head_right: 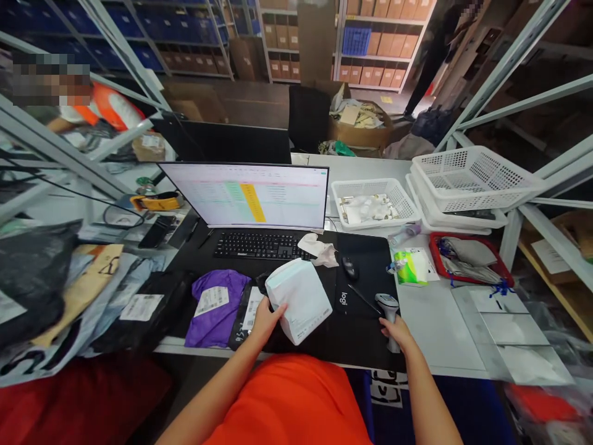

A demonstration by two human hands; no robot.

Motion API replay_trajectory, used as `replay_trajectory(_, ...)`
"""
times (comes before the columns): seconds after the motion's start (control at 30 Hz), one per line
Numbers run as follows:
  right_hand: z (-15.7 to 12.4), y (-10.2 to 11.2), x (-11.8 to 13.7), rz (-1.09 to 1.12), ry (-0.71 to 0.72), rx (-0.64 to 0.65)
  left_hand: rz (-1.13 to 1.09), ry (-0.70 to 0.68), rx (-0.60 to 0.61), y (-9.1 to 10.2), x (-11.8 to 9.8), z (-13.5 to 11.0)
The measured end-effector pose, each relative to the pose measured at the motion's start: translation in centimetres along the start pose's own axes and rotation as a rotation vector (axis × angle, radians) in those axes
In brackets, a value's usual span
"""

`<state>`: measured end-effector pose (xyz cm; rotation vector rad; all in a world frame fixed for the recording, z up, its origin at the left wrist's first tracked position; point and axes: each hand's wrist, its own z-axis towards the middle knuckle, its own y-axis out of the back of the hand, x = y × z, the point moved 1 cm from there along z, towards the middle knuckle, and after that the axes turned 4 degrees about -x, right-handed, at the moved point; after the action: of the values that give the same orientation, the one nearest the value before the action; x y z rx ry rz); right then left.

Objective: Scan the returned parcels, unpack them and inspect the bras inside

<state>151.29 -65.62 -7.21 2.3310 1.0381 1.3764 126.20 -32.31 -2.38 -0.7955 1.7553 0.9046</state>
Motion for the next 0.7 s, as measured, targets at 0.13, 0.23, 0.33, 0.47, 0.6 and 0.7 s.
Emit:
replay_trajectory(0.13,-2.0,-2.1,2.4,0.084,0.045,0.070,0.073,-0.019,-0.086,0.3,0.4,0.0)
replay_trajectory(0.23,-5.7,-2.9,4.5,0.113,0.113,0.213,0.056,-0.014,-0.126,0.6,0.6,0.3)
replay_trajectory(0.33,-9.5,-3.7,6.8,0.043,0.177,0.400,0.052,-0.014,-0.151,0.7,0.6,0.4)
replay_trajectory(0.47,-11.5,-4.4,8.9,-0.022,0.208,0.457,0.076,-0.013,-0.127,0.5,0.5,0.4)
replay_trajectory(0.6,-9.8,-3.9,8.2,0.008,0.200,0.368,0.056,0.000,-0.118,0.5,0.7,0.3)
replay_trajectory(0.7,-6.8,-2.4,5.9,-0.011,0.185,0.147,0.024,0.008,-0.152,0.9,0.7,0.0)
